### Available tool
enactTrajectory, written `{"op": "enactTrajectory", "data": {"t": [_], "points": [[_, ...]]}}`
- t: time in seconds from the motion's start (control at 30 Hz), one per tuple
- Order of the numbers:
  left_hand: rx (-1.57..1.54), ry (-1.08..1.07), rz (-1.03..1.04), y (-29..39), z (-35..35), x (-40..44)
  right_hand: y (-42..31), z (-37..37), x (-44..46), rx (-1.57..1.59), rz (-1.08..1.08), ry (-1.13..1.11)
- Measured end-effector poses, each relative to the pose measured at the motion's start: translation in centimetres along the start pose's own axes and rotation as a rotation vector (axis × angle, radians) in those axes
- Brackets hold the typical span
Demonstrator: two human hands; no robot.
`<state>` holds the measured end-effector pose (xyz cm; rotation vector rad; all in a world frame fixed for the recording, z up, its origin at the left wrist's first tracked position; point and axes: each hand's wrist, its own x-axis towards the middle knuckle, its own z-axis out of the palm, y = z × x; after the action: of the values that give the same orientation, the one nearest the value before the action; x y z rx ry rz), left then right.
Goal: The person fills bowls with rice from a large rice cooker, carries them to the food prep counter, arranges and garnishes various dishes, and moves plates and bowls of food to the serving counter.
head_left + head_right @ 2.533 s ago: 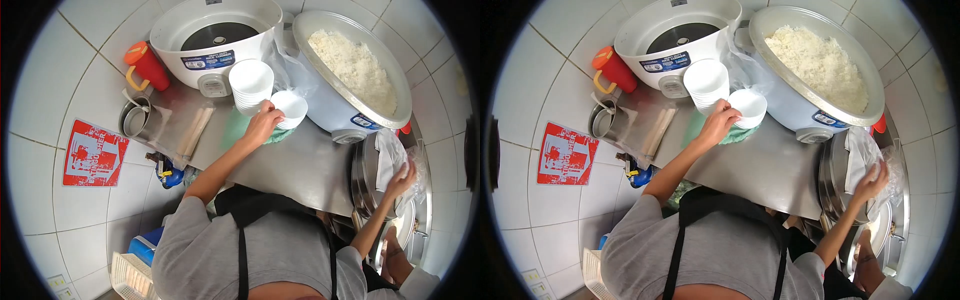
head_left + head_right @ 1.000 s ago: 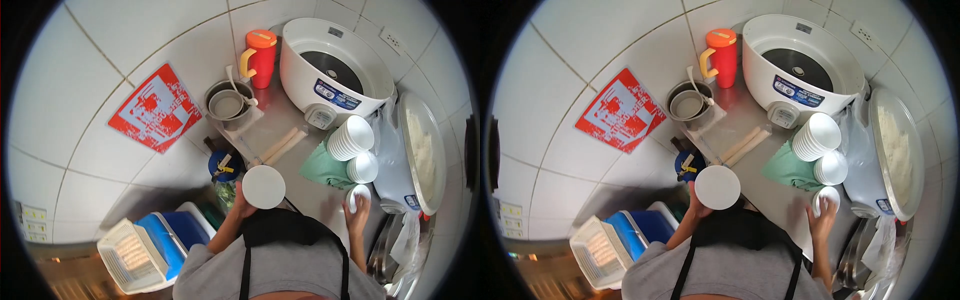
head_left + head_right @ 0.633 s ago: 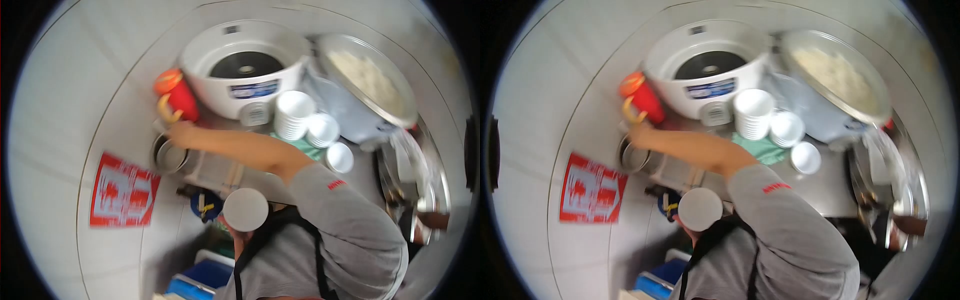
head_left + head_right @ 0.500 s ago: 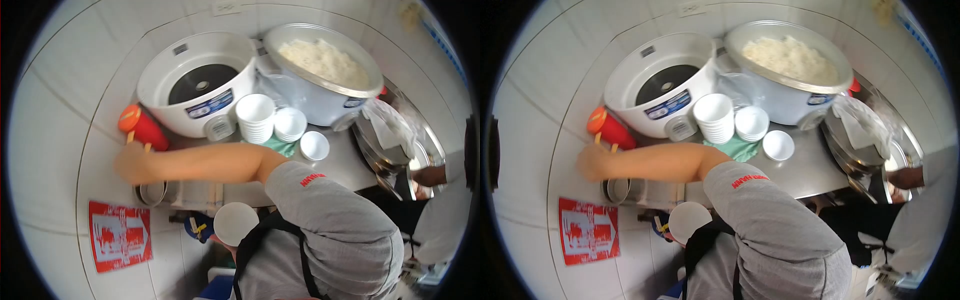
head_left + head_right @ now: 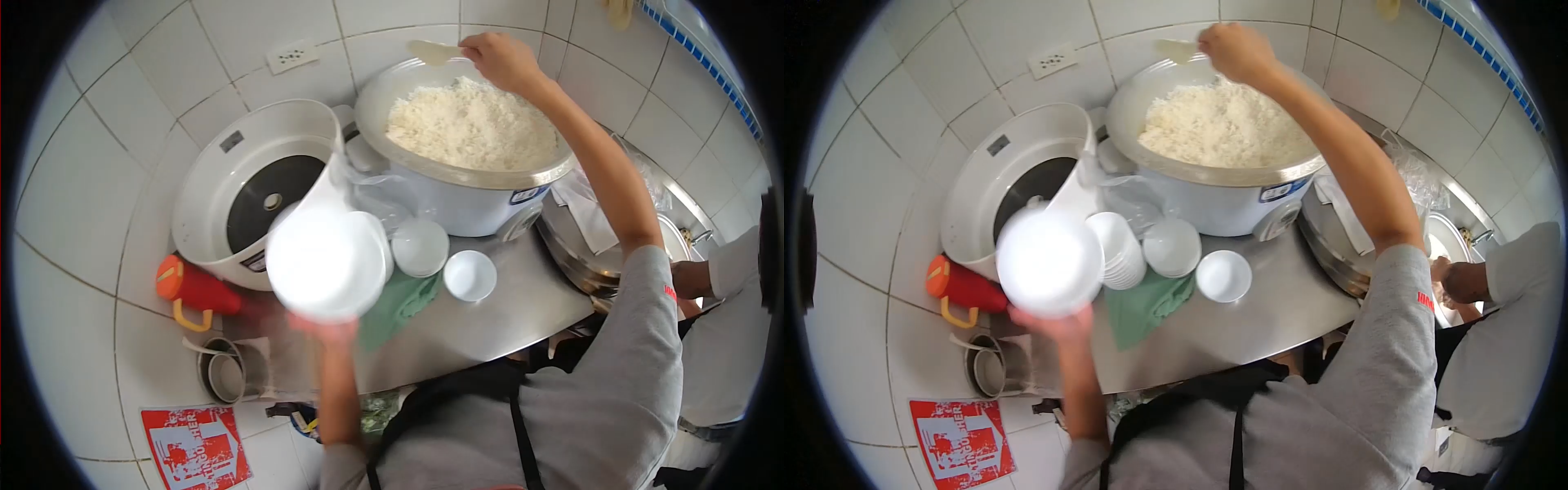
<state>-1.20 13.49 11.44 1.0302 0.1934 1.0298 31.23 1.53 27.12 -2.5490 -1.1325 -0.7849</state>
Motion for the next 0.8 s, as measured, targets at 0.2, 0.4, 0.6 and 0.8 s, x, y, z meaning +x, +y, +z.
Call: {"op": "enactTrajectory", "data": {"t": [0.2, 0.4, 0.6, 0.8], "points": [[-0.030, -0.276, -0.051, -7.3, 11.1, 17.3, 11.2, 14.0, 4.3, -0.216, -0.110, -0.426], [0.327, -0.053, 0.033, -10.7, 14.5, 17.8, 11.8, 19.5, 9.4, -0.513, -0.208, -0.612], [0.511, 0.029, 0.137, -10.4, 15.3, 16.8, 11.1, 23.1, 11.2, -0.470, -0.558, -0.182], [0.693, 0.034, 0.168, -10.6, 14.9, 17.0, 7.5, 22.4, 6.8, -0.285, -0.543, -0.327]]}}
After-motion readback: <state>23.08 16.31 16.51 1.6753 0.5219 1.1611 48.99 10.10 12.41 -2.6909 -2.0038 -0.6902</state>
